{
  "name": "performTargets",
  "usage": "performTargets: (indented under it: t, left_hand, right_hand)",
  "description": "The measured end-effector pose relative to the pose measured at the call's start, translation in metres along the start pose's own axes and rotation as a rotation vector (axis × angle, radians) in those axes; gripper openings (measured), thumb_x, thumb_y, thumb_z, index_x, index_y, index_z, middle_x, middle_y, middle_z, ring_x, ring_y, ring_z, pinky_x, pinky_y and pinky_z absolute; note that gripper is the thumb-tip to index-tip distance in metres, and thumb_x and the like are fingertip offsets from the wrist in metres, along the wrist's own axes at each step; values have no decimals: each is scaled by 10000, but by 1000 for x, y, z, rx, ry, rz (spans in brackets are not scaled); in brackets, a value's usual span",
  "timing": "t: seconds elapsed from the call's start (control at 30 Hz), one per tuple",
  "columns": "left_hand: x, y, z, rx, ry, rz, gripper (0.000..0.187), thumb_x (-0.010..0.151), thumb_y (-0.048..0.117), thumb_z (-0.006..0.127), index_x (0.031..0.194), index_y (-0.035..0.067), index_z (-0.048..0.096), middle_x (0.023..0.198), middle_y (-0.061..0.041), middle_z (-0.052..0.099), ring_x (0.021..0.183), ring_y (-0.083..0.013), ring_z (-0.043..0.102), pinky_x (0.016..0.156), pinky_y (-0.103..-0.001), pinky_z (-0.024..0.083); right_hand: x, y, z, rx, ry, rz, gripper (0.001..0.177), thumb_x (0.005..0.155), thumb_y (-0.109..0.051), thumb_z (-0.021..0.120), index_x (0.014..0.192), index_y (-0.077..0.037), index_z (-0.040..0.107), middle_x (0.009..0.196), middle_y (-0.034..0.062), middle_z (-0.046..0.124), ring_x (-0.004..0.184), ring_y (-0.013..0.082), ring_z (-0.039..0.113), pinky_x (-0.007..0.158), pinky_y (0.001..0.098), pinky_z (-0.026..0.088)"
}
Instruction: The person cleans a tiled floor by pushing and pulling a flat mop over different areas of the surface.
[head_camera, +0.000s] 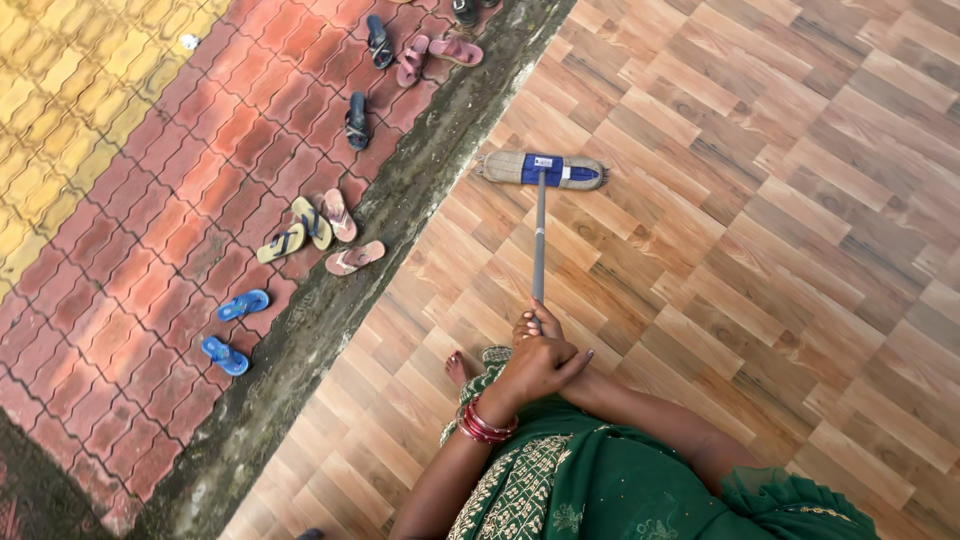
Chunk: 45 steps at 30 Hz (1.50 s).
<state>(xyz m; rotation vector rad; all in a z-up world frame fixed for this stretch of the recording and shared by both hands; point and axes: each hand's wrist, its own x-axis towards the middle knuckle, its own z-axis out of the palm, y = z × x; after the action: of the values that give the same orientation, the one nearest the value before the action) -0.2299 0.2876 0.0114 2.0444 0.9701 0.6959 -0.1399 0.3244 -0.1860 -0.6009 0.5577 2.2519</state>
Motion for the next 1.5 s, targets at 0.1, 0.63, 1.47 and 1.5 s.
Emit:
performTargets:
  t: [0.1, 0.63, 1.47, 1.5]
  left_hand:
    - [-3, 4, -22, -28, -83, -48, 423, 995, 318, 654, 720, -1, 688, 700, -177, 668, 631, -361, 639, 639, -440, 502]
    - [-60, -53, -142, -141, -89, 95, 423, 973, 295, 699, 630, 50, 673, 540, -105, 594, 488, -281, 564, 601, -433, 422]
    - [104, -209, -68, 82, -118, 162, 411, 959, 333, 690, 636, 79, 701, 602, -110, 647, 613, -311, 585, 807, -441, 413]
    - [116, -212, -66, 68, -118, 128, 401, 951, 332, 696, 642, 77, 709, 585, -115, 640, 602, -316, 576, 790, -437, 414]
  right_hand:
    - [14, 8, -11, 26, -44, -22, 415, 957, -475, 699, 771, -168, 490, 556, -68, 426, 480, 44, 435, 484, 211, 405]
    - [90, 82, 13, -86, 122, -107, 476, 947, -553, 610, 856, -86, 607, 584, -17, 434, 494, 75, 452, 479, 203, 405]
    - [157, -72, 80, 21, 3, -312, 480, 924, -602, 631, 990, -143, 510, 647, -29, 427, 525, 48, 439, 451, 193, 395]
    - [159, -82, 85, 4, 32, -345, 484, 928, -607, 623, 987, -141, 504, 649, -30, 428, 527, 54, 443, 455, 203, 398]
